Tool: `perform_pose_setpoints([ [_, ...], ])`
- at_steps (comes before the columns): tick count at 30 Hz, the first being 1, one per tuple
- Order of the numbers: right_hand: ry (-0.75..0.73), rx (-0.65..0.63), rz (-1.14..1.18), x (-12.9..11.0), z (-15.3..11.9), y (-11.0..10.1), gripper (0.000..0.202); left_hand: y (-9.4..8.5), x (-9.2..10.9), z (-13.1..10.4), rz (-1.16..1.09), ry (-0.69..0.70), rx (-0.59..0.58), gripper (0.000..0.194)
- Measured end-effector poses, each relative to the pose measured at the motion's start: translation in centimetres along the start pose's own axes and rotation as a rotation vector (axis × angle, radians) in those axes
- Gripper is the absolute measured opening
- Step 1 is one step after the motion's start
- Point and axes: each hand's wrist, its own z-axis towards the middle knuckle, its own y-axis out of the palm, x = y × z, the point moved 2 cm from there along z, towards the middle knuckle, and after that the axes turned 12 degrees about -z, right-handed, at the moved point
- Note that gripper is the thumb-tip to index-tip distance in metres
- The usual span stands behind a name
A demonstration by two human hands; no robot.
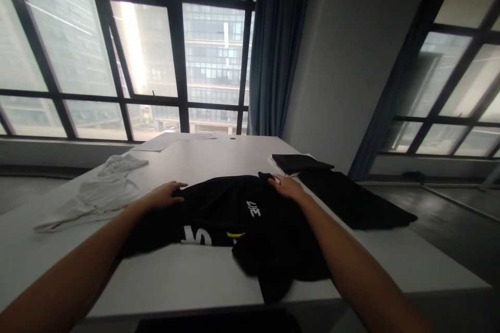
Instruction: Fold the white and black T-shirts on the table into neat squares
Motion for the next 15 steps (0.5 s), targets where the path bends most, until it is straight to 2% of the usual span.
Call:
perform_pose_setpoints([
  [2,0.048,-0.051,-0.059,-0.4,-0.2,-0.4,0.063,-0.5,0.6,-0.4,-0.041,-0.049,-0.132,0.064],
  [5,-0.041,-0.226,-0.121,-0.8,0.1,-1.1,0.048,-2.2,1.2,-1.1,-0.072,-0.105,-0.334,0.049],
  [8,-0.152,-0.365,-0.1,-0.6,1.5,-2.4,0.024,-5.1,0.4,-0.9,-0.06,-0.128,-0.4,0.032],
  [10,-0.144,-0.364,-0.057,-0.3,3.1,-4.0,0.018,-7.6,-0.9,0.2,-0.08,-0.136,-0.374,0.025],
  [11,-0.11,-0.314,-0.037,-0.2,4.0,-4.9,0.018,-8.8,-1.6,1.1,-0.095,-0.14,-0.338,0.025],
  [13,0.005,-0.094,-0.007,0.0,5.9,-6.7,0.024,-10.9,-2.8,3.0,-0.086,-0.161,-0.195,0.029],
  [15,0.106,0.179,0.02,-0.2,7.3,-7.7,0.041,-12.0,-3.5,4.7,0.045,-0.2,0.089,0.042],
])
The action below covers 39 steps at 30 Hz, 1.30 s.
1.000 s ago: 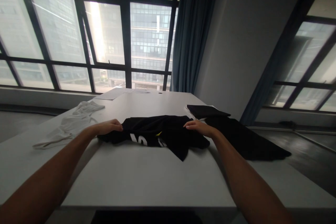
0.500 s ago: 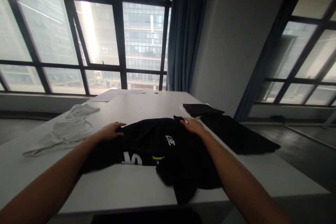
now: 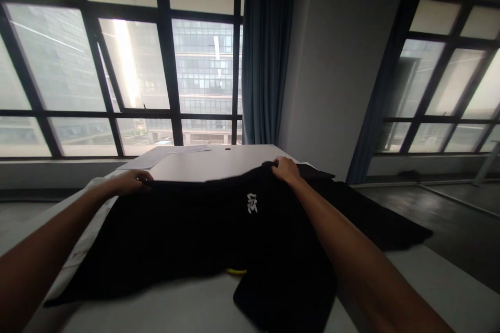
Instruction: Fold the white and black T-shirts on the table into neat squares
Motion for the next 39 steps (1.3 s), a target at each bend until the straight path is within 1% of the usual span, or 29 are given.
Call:
perform_pose_setpoints([
  [1,0.028,0.088,0.02,-0.4,0.5,0.0,0.052,0.1,0.1,0.6,0.085,-0.022,0.161,0.05],
  [2,0.039,0.118,0.041,-0.8,0.7,0.4,0.063,0.6,0.3,0.9,0.169,-0.041,0.291,0.058],
  [3,0.032,0.094,0.056,-1.3,0.7,1.0,0.07,1.6,0.6,1.1,0.239,-0.049,0.374,0.064],
  [4,0.009,0.038,0.063,-1.8,0.4,1.9,0.075,2.9,0.8,1.1,0.279,-0.06,0.379,0.068],
  [6,-0.064,-0.089,0.048,-2.7,-0.7,3.7,0.075,6.2,1.1,0.9,0.275,-0.047,0.257,0.07],
  [8,-0.173,-0.206,0.019,-3.2,-2.3,5.4,0.073,9.2,1.0,0.6,0.239,-0.049,0.114,0.072],
  [10,-0.269,-0.337,-0.003,-3.1,-4.1,6.9,0.075,11.3,0.6,0.2,0.207,-0.082,0.002,0.077],
  [12,-0.306,-0.464,-0.015,-2.5,-5.7,7.9,0.08,12.6,0.0,-0.2,0.185,-0.116,-0.058,0.08],
  [13,-0.304,-0.509,-0.015,-2.0,-6.3,8.3,0.083,13.0,-0.2,-0.3,0.181,-0.124,-0.06,0.081],
  [15,-0.281,-0.552,-0.005,-0.9,-7.0,8.8,0.089,13.5,-0.6,-0.7,0.18,-0.117,-0.033,0.078],
  [18,-0.274,-0.561,0.021,0.3,-7.4,8.9,0.095,13.7,-1.0,-1.2,0.164,-0.077,-0.032,0.074],
  [21,-0.282,-0.535,0.01,1.1,-7.7,8.1,0.093,12.7,-1.5,-2.1,0.112,0.022,-0.064,0.077],
  [23,-0.284,-0.438,-0.014,1.3,-8.2,6.8,0.08,11.2,-1.7,-2.9,0.053,0.118,-0.072,0.081],
  [25,-0.303,-0.286,0.005,0.9,-9.1,5.2,0.056,9.6,-1.9,-4.2,-0.011,0.195,-0.099,0.081],
  [26,-0.327,-0.231,0.045,0.4,-9.8,4.4,0.045,8.9,-2.0,-5.0,-0.042,0.218,-0.129,0.078],
  [27,-0.363,-0.217,0.101,-0.2,-10.6,3.7,0.038,8.2,-2.0,-5.8,-0.069,0.228,-0.167,0.075],
  [28,-0.408,-0.244,0.161,-0.9,-11.3,3.3,0.036,7.7,-2.1,-6.6,-0.09,0.226,-0.209,0.072],
  [30,-0.508,-0.361,0.234,-2.4,-12.8,2.9,0.037,7.0,-2.2,-8.2,-0.118,0.2,-0.269,0.066],
  [31,-0.55,-0.405,0.238,-3.0,-13.3,2.9,0.036,6.9,-2.3,-8.8,-0.127,0.186,-0.281,0.063],
  [33,-0.589,-0.426,0.217,-3.5,-13.8,2.9,0.028,6.7,-2.4,-9.5,-0.145,0.17,-0.276,0.054],
  [35,-0.577,-0.455,0.242,-2.9,-13.7,2.7,0.022,6.7,-2.6,-9.8,-0.171,0.168,-0.257,0.046],
  [36,-0.564,-0.489,0.293,-2.4,-13.5,2.4,0.024,6.6,-2.7,-9.8,-0.184,0.167,-0.251,0.045],
  [39,-0.514,-0.628,0.497,-0.3,-13.1,1.3,0.04,6.3,-3.5,-9.6,-0.216,0.144,-0.245,0.047],
])
